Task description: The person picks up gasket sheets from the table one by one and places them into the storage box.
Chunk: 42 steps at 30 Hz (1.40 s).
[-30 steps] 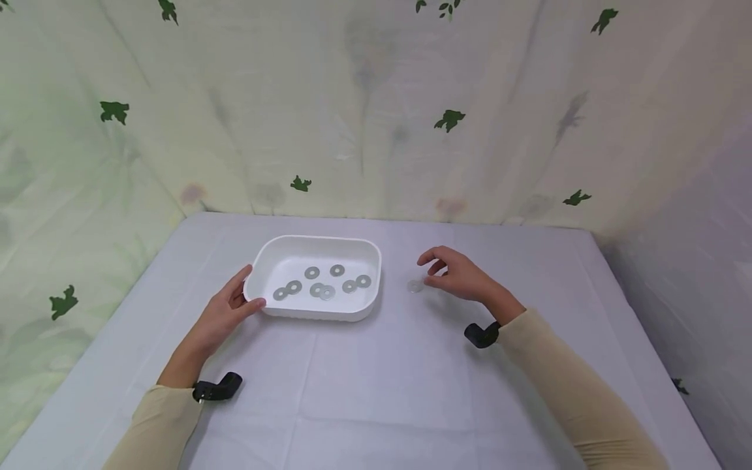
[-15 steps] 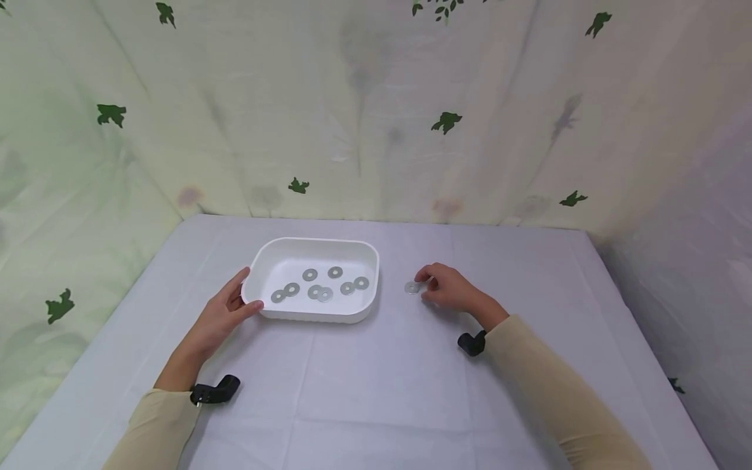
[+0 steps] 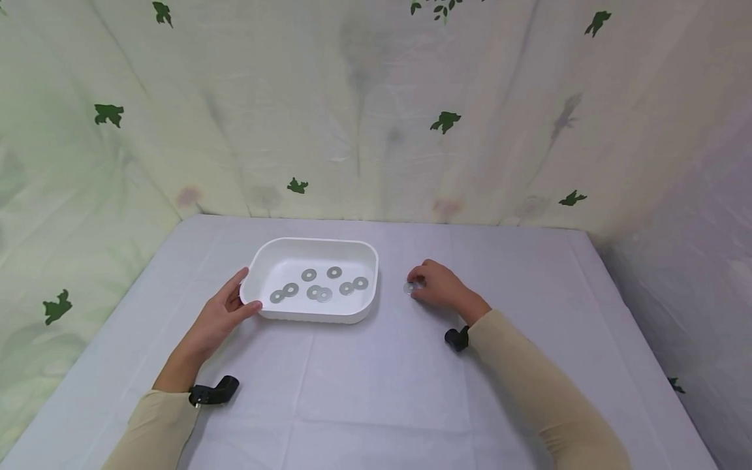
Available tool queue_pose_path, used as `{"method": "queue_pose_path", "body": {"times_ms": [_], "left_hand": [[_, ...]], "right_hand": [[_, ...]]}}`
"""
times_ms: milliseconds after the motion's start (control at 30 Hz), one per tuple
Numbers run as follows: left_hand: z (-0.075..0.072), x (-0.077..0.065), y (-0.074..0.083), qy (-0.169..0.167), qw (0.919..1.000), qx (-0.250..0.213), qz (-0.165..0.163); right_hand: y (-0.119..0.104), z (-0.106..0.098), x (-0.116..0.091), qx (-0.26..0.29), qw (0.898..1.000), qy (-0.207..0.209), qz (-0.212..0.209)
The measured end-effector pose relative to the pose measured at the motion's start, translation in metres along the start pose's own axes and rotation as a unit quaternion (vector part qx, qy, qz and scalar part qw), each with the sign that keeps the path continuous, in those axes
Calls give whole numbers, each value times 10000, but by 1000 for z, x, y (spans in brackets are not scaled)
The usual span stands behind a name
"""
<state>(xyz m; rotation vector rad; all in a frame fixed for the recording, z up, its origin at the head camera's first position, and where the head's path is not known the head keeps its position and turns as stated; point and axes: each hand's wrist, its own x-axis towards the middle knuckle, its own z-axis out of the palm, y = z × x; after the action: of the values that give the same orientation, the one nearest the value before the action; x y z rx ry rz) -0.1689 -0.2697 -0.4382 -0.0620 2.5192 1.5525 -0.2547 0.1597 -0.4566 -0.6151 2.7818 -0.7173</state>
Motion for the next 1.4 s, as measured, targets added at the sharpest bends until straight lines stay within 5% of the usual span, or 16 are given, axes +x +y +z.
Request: {"method": "queue_pose_path", "body": {"times_ms": [367,1033,1400], "left_hand": [[-1,0,0,-27,9999,-89,98],[0,-1,-3,-67,9999,-101,99],[0,0,-5,23,10000,77,54]], "right_hand": [[-6,-7,10,-107,9984,-516,210],[2,-5,1,263,9981,-438,-350],[-1,-12,6,510,9972,-534,91]]}}
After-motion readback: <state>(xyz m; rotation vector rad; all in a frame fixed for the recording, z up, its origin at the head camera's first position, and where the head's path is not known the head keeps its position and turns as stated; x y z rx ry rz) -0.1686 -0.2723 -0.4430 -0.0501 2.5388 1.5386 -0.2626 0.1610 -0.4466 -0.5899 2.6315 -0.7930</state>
